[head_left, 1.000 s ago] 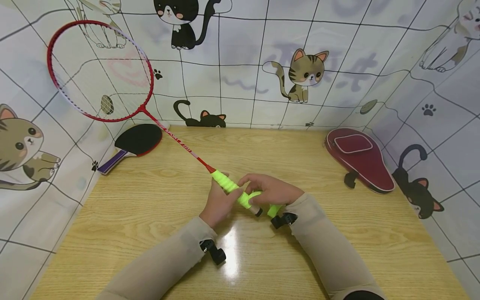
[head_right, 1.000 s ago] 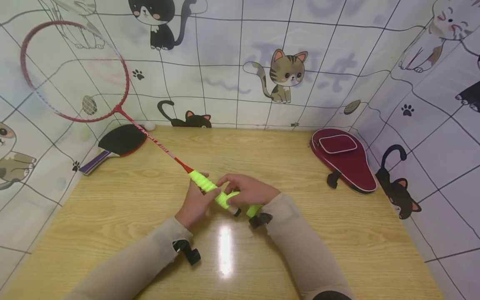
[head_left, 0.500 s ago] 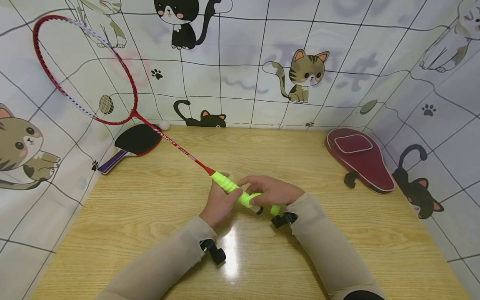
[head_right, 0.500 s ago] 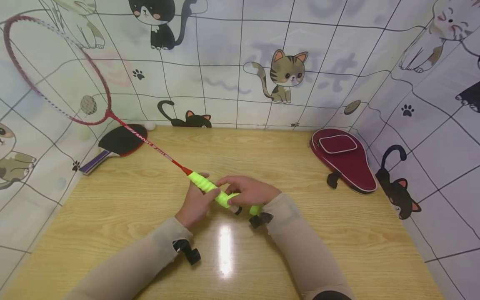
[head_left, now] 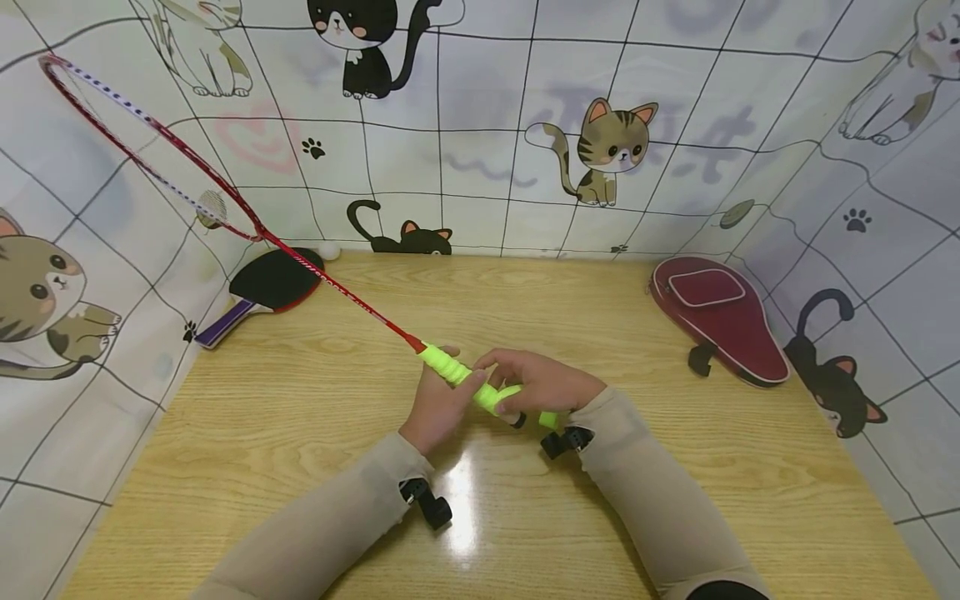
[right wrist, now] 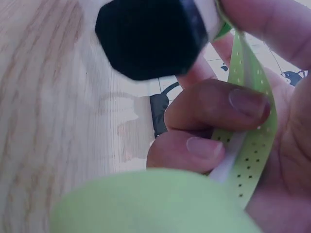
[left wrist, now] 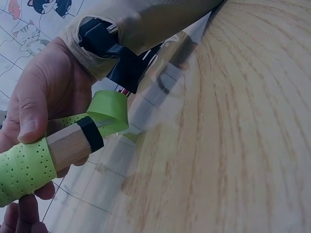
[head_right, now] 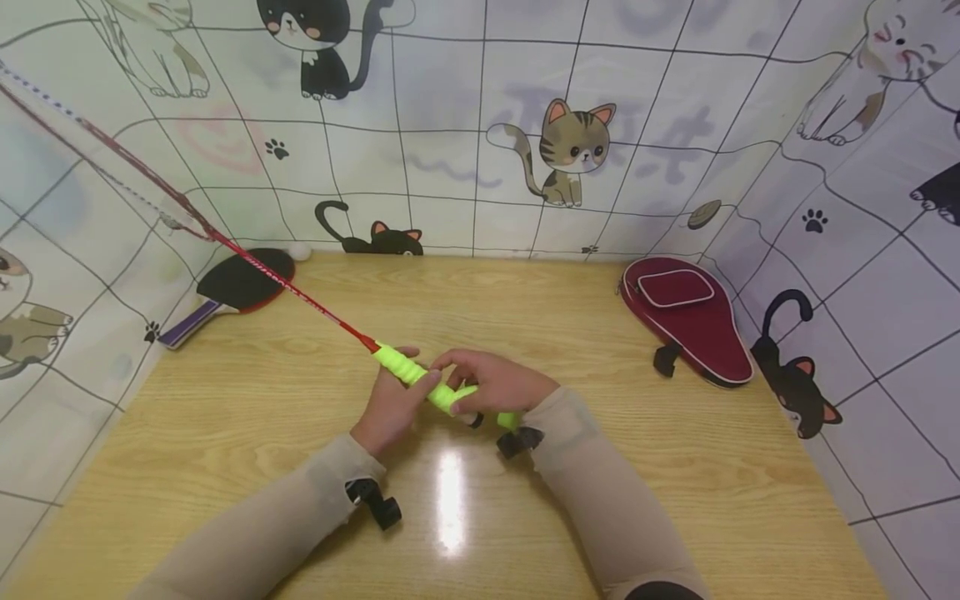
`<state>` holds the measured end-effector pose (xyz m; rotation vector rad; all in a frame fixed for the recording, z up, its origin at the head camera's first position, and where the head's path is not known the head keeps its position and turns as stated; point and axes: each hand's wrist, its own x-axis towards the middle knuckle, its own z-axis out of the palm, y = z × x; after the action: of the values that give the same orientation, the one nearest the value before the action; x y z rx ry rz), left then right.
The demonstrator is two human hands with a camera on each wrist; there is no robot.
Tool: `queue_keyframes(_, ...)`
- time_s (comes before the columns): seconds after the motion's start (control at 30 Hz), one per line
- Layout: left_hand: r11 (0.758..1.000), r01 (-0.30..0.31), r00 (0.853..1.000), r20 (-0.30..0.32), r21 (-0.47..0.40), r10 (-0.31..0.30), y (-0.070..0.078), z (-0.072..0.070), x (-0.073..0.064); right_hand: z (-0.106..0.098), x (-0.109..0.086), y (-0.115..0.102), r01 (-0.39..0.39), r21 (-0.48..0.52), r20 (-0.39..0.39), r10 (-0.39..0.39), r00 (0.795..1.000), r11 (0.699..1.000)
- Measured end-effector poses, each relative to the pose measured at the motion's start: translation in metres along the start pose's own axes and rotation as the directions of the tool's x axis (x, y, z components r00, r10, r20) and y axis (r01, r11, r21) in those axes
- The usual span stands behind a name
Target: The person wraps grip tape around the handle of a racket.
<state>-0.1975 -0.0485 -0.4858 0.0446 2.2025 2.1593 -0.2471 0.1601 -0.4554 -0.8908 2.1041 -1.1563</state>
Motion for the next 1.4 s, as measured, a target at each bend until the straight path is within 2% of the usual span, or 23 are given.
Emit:
queue_keyframes(0.17, 0.999, -0.013, 1.0, -0.017, -0.04, 0.012, -0.001, 0.0005, 0.0002, -0.0025, -0.0013, -0.0006, -0.002, 0.011, 0.029, 0.002, 1.0, 1.0)
queue_keyframes(0.4, 0.998, -0.018, 1.0, -0.024, -0.061, 0.017, -0.0005, 0.0001, -0.0004, -0.0049, -0.0017, 0.0014, 0.002, 0.127, 0.103, -0.015, 0.995, 0.992)
queue_keyframes(0.6, 0.995, 0.005, 1.0, -0.015, -0.097, -0.006, -0.0008, -0.0007, -0.0001, -0.0026, -0.0004, 0.0013, 0.021, 0.085, 0.067, -0.027, 0.997, 0.996)
queue_keyframes(0.77, 0.998, 0.022, 1.0, -0.008, -0.057, -0.022, -0.0006, -0.0011, 0.0, -0.0011, -0.0007, 0.0001, 0.02, 0.022, 0.02, -0.02, 1.0, 1.0)
queue_keyframes(0.9, 0.999, 0.009, 1.0, -0.015, -0.044, -0.01, -0.0004, -0.0008, 0.0008, -0.0018, -0.0021, -0.0017, 0.011, -0.003, 0.014, -0.011, 1.0, 1.0)
queue_keyframes(1.2, 0.997, -0.035, 0.999, -0.013, -0.064, 0.035, -0.0001, -0.0024, 0.0011, -0.0024, -0.0041, -0.0052, -0.008, 0.091, 0.078, 0.001, 0.997, 0.996)
queue_keyframes(1.4, 0.999, 0.001, 1.0, -0.004, -0.038, -0.002, 0.001, -0.0034, 0.0015, -0.0006, -0.0029, -0.0033, 0.001, 0.119, 0.078, -0.01, 0.997, 0.993)
